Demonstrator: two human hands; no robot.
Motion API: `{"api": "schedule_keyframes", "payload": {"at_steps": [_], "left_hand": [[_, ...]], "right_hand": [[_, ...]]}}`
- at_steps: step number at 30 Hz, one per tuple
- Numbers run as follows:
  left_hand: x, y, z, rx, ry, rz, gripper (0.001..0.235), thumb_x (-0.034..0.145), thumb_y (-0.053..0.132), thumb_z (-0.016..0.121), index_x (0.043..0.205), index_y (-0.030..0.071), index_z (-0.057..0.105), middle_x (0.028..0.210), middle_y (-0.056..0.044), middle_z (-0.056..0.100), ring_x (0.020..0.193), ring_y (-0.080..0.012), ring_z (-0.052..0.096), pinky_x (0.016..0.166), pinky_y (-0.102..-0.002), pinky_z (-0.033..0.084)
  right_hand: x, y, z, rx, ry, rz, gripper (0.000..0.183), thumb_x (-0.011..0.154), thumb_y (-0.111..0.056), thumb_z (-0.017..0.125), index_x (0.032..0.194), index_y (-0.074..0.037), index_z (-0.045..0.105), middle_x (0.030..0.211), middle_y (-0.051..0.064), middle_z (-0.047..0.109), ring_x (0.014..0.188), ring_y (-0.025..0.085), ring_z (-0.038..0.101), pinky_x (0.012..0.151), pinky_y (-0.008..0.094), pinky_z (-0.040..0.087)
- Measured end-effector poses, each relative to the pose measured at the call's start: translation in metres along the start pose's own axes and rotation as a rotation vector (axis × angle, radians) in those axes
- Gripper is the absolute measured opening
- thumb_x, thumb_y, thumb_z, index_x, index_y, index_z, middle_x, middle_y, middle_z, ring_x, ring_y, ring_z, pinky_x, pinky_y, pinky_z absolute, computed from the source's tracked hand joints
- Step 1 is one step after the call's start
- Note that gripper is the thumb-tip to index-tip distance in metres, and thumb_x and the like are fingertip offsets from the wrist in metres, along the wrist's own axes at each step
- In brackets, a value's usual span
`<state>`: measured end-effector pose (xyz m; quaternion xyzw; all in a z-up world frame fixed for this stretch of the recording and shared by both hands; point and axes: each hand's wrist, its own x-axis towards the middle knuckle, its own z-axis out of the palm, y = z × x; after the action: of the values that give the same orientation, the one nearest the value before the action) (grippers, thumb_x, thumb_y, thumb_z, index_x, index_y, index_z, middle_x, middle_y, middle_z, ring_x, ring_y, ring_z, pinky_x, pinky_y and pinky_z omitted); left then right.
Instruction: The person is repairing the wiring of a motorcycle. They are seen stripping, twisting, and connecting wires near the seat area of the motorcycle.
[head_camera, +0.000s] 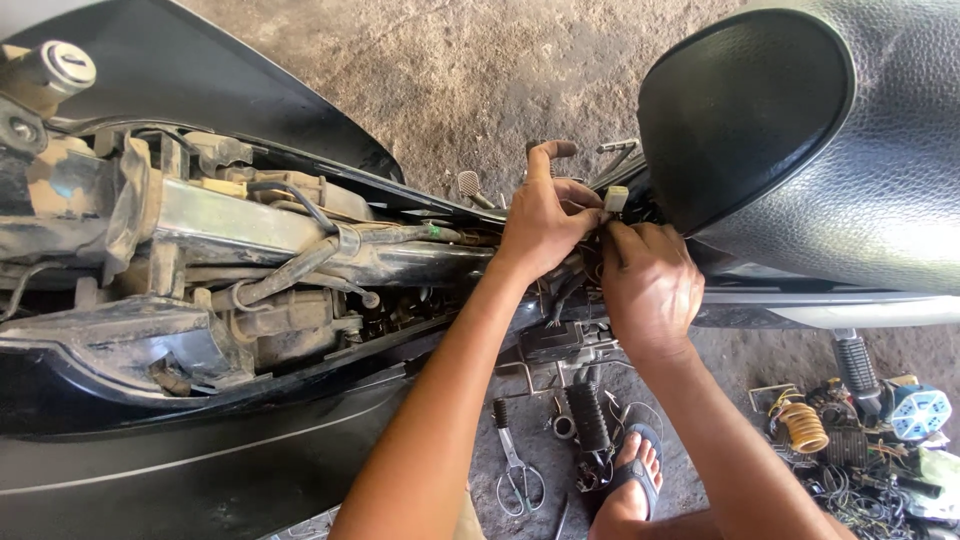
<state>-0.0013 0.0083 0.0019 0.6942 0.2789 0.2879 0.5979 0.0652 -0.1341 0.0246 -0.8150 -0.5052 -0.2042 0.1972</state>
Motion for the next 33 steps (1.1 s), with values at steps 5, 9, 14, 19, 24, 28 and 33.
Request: {"api": "schedule_keyframes", "payload": {"at_steps": [5, 9, 14, 19, 24, 28, 33], "left_hand": [[0.000, 0.005, -0.001, -0.074, -0.046, 0.006, 0.081, 0.077, -0.002, 0.075, 0.146, 0.003, 0.032, 0.097, -0.013, 0.079, 0.089, -0.0201, 0.079, 0.082, -0.031, 0.063], [0.000, 0.010, -0.001, -0.064, -0.087, -0.021, 0.085, 0.075, -0.008, 0.071, 0.149, 0.006, 0.032, 0.101, -0.013, 0.079, 0.091, -0.0194, 0.079, 0.084, -0.029, 0.063], [0.001, 0.002, 0.007, -0.051, -0.079, 0.001, 0.078, 0.076, -0.010, 0.068, 0.147, 0.007, 0.039, 0.100, -0.012, 0.080, 0.091, -0.0188, 0.080, 0.084, -0.030, 0.063], [-0.002, 0.001, 0.009, 0.064, -0.006, 0.142, 0.082, 0.074, -0.009, 0.076, 0.146, 0.013, 0.043, 0.095, -0.010, 0.082, 0.092, -0.0200, 0.081, 0.086, -0.032, 0.062], [-0.005, 0.001, 0.010, 0.110, -0.020, 0.200, 0.095, 0.076, -0.007, 0.079, 0.156, 0.021, 0.034, 0.097, -0.010, 0.081, 0.093, -0.0219, 0.080, 0.087, -0.035, 0.063], [-0.006, -0.001, 0.011, 0.103, -0.044, 0.207, 0.096, 0.077, -0.011, 0.073, 0.159, 0.021, 0.033, 0.098, -0.011, 0.081, 0.092, -0.0234, 0.081, 0.086, -0.036, 0.064], [-0.005, -0.010, 0.016, 0.180, -0.027, 0.285, 0.092, 0.081, -0.012, 0.071, 0.158, 0.015, 0.030, 0.095, -0.014, 0.080, 0.088, -0.0266, 0.080, 0.081, -0.040, 0.064]], "right_hand": [[0.003, 0.002, -0.004, 0.041, -0.106, 0.079, 0.019, 0.090, -0.016, 0.074, 0.108, -0.009, 0.077, 0.096, 0.011, 0.070, 0.094, 0.033, 0.069, 0.077, 0.045, 0.055], [0.006, -0.001, -0.007, 0.089, -0.167, 0.133, 0.022, 0.093, -0.015, 0.070, 0.112, -0.007, 0.075, 0.102, 0.013, 0.071, 0.100, 0.036, 0.068, 0.083, 0.047, 0.054], [0.006, 0.003, -0.001, 0.108, -0.164, 0.175, 0.022, 0.092, -0.014, 0.069, 0.111, -0.005, 0.073, 0.106, 0.013, 0.071, 0.101, 0.036, 0.068, 0.085, 0.047, 0.053], [0.007, 0.001, -0.002, 0.105, -0.175, 0.248, 0.016, 0.092, -0.014, 0.068, 0.105, -0.006, 0.074, 0.104, 0.012, 0.072, 0.096, 0.036, 0.069, 0.082, 0.048, 0.053], [0.007, 0.001, -0.002, 0.101, -0.133, 0.214, 0.012, 0.094, -0.012, 0.067, 0.102, -0.007, 0.074, 0.101, 0.011, 0.072, 0.092, 0.035, 0.070, 0.079, 0.047, 0.054], [0.005, 0.001, 0.001, 0.085, -0.111, 0.221, 0.013, 0.093, -0.012, 0.067, 0.103, -0.008, 0.075, 0.100, 0.011, 0.073, 0.091, 0.035, 0.070, 0.078, 0.046, 0.054], [0.003, 0.004, 0.003, 0.082, -0.100, 0.199, 0.015, 0.091, -0.013, 0.070, 0.105, -0.008, 0.075, 0.098, 0.012, 0.072, 0.092, 0.035, 0.070, 0.079, 0.046, 0.055]]}}
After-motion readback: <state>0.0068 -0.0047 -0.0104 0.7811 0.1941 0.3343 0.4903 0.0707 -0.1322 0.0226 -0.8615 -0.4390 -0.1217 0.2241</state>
